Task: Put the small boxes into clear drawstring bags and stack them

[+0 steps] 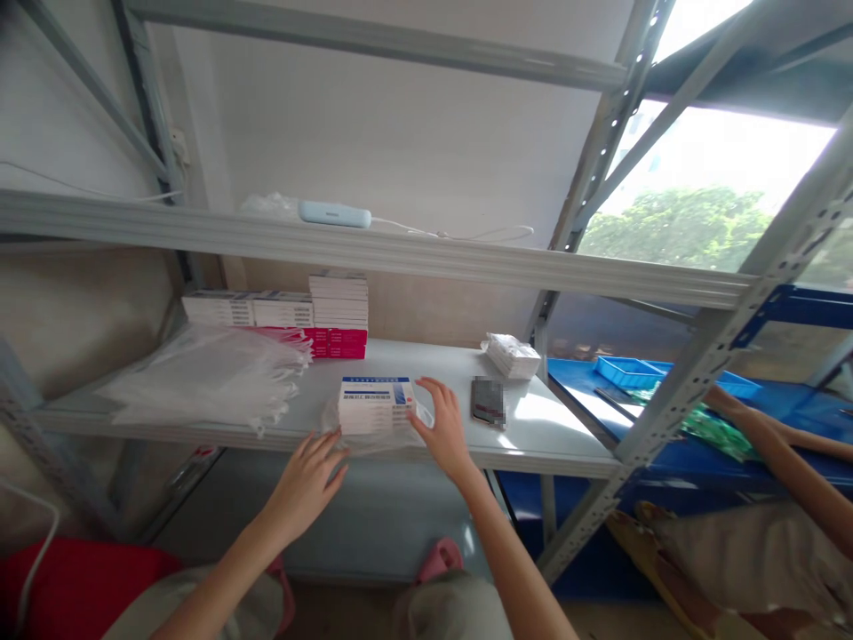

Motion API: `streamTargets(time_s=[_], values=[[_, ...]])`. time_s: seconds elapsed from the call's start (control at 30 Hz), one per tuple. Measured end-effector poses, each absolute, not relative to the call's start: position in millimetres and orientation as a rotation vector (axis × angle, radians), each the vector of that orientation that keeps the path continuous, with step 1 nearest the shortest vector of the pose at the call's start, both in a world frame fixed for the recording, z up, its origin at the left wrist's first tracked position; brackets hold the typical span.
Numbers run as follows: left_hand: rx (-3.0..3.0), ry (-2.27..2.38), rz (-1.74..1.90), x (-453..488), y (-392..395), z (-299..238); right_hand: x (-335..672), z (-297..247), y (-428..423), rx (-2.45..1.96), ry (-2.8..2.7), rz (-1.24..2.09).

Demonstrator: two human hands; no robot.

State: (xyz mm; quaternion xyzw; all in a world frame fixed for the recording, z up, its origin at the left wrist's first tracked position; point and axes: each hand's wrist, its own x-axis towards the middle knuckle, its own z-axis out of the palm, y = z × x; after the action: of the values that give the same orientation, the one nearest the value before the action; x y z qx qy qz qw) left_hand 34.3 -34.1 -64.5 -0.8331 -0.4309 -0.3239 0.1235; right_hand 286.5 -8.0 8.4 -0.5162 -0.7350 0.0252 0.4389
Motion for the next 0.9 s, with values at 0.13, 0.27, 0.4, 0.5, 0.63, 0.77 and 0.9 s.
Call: streamTargets(time_s=[0.13, 0.27, 0.4, 0.5, 0.63, 0.77, 0.9], values=[[-2.319, -1.384, -0.954, 42.4, -43.6, -45.6, 245.7, 45.0, 34.1, -1.311, -2.362, 0.169], [-2.231, -1.539, -1.008, 49.5, -45.8, -20.7, 219.2, 60.0, 67.7, -1.497, -2.685, 0.361], [-2.193, -1.526, -0.925, 47.7, -34.7, -20.1, 217.1, 58.1, 76.1, -1.453, -2.653, 0.303], [-2.161, -1.524, -0.88, 45.6, -28.9, -26.9, 225.3, 53.7, 75.3, -1.372, -2.47, 0.35], [-2.172, -1.574, -0.907, 46.7, -24.2, -26.0, 235.2, 59.7, 78.0, -1.185, -2.086, 0.607], [-2.249, -1.613, -1.062, 46.3, -15.1, -17.7, 236.0, 83.7, 73.2, -1.025, -1.834, 0.763], [-2.271, -1.524, -1.757, 45.1, -11.4, -12.1, 226.9, 109.0, 49.1, -0.92, -1.828, 0.775]])
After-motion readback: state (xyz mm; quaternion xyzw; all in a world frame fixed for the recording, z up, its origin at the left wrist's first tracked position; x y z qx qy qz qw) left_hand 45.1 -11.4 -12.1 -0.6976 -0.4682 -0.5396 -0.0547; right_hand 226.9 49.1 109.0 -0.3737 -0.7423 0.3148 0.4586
